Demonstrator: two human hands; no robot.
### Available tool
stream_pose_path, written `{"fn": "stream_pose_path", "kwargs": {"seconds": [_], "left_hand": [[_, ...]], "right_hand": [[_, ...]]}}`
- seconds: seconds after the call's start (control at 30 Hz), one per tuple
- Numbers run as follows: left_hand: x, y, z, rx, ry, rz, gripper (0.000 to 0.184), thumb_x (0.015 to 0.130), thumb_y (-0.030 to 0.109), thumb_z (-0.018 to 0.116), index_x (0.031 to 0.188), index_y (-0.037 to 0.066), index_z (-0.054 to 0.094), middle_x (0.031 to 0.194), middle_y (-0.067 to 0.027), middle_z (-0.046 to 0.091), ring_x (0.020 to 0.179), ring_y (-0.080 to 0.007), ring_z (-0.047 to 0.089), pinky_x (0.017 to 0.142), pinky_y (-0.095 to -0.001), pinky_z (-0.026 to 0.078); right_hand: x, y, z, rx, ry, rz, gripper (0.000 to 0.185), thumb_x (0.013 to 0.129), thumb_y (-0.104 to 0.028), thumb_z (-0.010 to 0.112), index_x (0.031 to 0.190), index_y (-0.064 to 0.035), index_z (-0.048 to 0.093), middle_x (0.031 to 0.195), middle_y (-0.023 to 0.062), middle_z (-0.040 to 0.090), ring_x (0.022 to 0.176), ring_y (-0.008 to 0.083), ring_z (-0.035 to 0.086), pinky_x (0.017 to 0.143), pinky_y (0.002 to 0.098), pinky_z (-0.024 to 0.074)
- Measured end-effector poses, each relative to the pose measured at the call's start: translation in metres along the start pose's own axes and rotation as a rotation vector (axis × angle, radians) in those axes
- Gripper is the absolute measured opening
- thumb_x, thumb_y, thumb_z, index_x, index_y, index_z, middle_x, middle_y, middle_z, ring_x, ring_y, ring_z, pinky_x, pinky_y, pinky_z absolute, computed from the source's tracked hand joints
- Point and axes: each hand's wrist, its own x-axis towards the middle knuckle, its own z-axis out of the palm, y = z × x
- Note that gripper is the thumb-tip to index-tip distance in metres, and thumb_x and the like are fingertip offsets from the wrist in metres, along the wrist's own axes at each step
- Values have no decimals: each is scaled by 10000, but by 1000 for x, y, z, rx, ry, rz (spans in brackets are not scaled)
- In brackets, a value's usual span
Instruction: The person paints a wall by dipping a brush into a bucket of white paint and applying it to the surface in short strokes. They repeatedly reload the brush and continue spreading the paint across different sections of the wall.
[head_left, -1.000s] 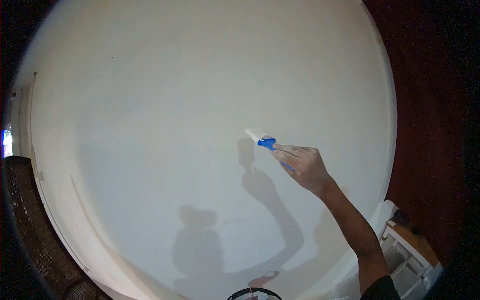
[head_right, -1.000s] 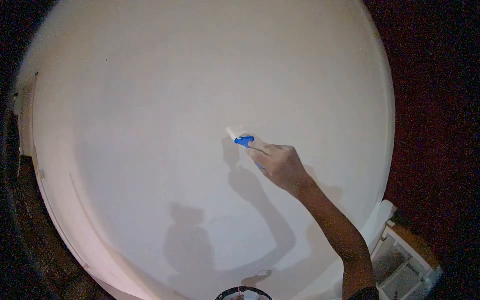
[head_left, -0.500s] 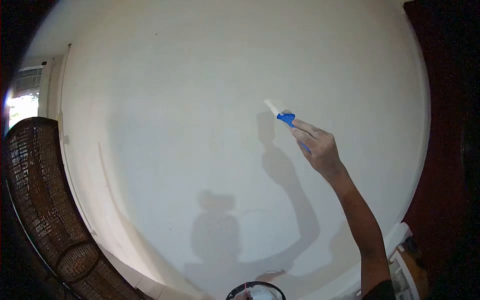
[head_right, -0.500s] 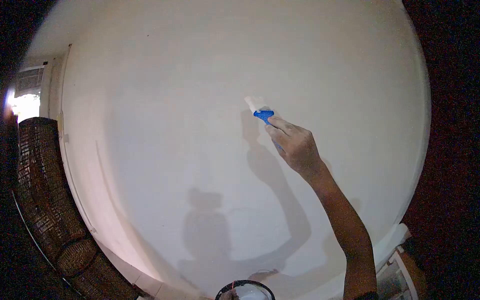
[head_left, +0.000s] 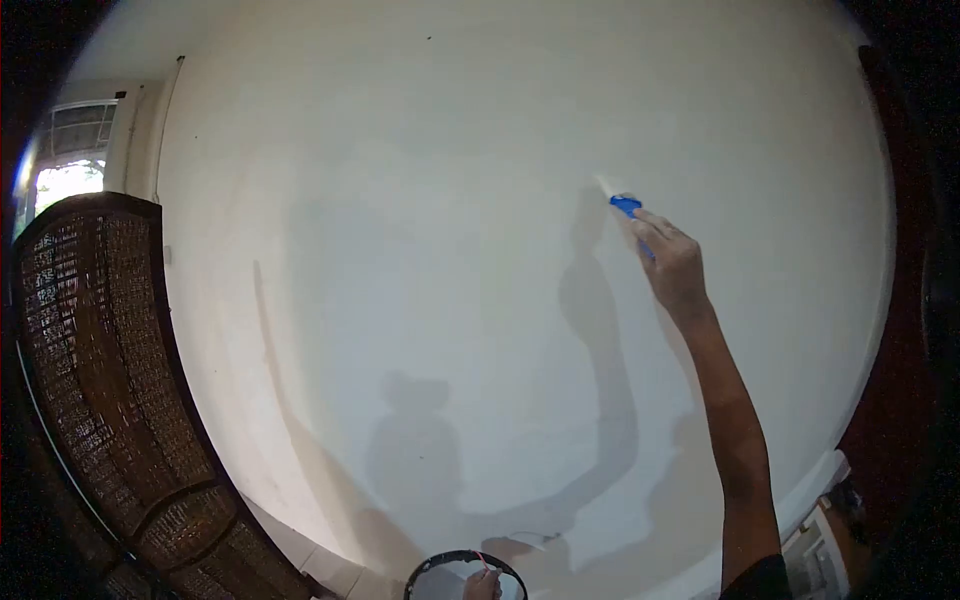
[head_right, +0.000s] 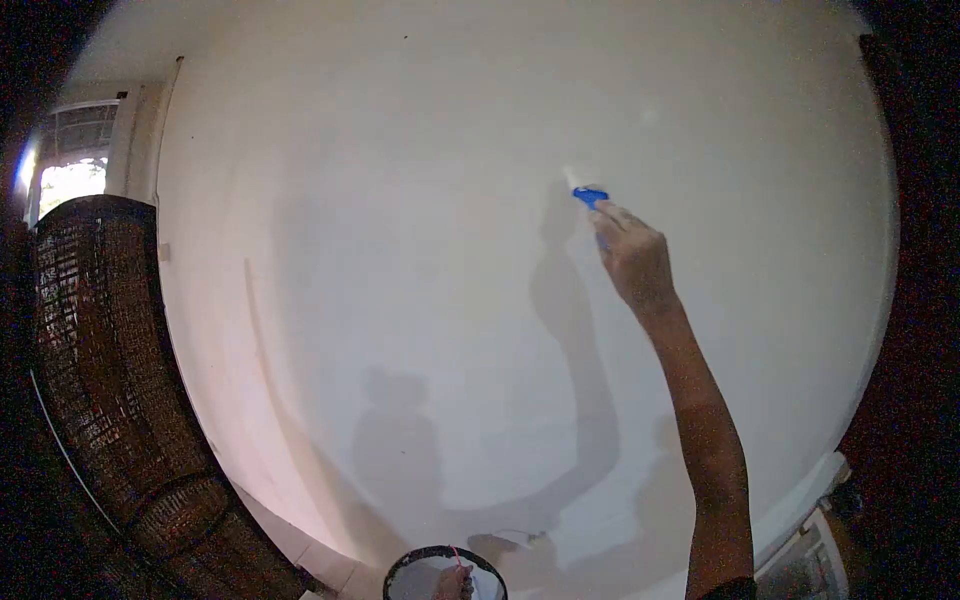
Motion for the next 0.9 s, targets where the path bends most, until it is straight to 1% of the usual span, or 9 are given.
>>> {"fn": "stream_pose_path", "kwargs": {"seconds": [0.07, 0.3, 0.4, 0.57, 0.67, 0.73, 0.8, 0.87, 0.9], "left_hand": [[38, -51, -25, 238, 61, 315, 295, 893, 325, 469, 642, 184, 408, 509, 58, 363, 387, -69, 323, 340, -240, 259], [38, -43, -92, 343, 234, 485, 325, 890, 321, 482, 627, 139, 425, 494, 26, 385, 380, -103, 349, 347, -279, 293], [-14, 47, -83, 209, 220, 88, 335, 891, 319, 482, 615, 138, 418, 486, 25, 380, 380, -103, 351, 348, -276, 290], [-16, 39, -76, -37, 131, 11, 329, 909, 311, 456, 616, 166, 421, 480, 48, 360, 376, -80, 336, 345, -248, 266], [24, -48, -90, 334, 96, 402, 336, 925, 315, 428, 616, 185, 417, 481, 62, 348, 372, -68, 319, 337, -231, 246], [-27, 25, -51, 60, 29, 77, 343, 937, 324, 405, 620, 193, 415, 475, 68, 331, 358, -63, 292, 327, -222, 226], [32, -61, -72, 81, -30, 89, 338, 941, 324, 388, 625, 204, 408, 469, 72, 314, 347, -59, 273, 322, -220, 220], [-44, 70, -10, 20, 20, -227, 331, 935, 317, 405, 621, 213, 399, 466, 75, 302, 343, -59, 263, 316, -224, 216], [-33, 63, -8, 32, 3, -238, 331, 935, 317, 405, 621, 213, 399, 466, 75, 302, 343, -59, 263, 316, -224, 216]], "right_hand": [[-10, 4, -2, 7, -21, 36, 264, 729, 6, 657, 985, -41, 606, 1054, 141, 635, 932, 294, 638, 758, 375, 549], [-47, -42, -14, 3, -36, 117, 265, 727, 56, 655, 972, -25, 596, 1054, 152, 637, 909, 324, 640, 747, 373, 542], [-77, -50, -15, -53, -65, 195, 265, 733, 51, 658, 979, -25, 598, 1054, 153, 637, 914, 320, 641, 760, 373, 540], [-109, -54, -28, -34, -193, 262, 262, 733, 37, 665, 980, -24, 599, 1045, 151, 641, 922, 317, 641, 772, 376, 539], [-119, -57, -41, -10, -158, 246, 244, 726, 32, 671, 954, -29, 607, 1037, 138, 649, 903, 314, 645, 753, 372, 539], [-123, -57, -52, -44, -181, 210, 232, 725, 22, 675, 940, -39, 610, 1033, 130, 653, 872, 305, 650, 724, 368, 537], [-125, -54, -61, -68, -208, 229, 231, 727, -1, 685, 939, -57, 610, 1025, 117, 659, 838, 288, 656, 691, 363, 535], [-138, -49, -61, -90, -328, 254, 218, 748, -34, 669, 950, -90, 610, 1044, 79, 652, 861, 235, 650, 704, 355, 539], [-149, -43, -61, -73, -317, 245, 226, 749, -44, 672, 960, -100, 615, 1044, 64, 651, 839, 224, 652, 697, 355, 541]]}}
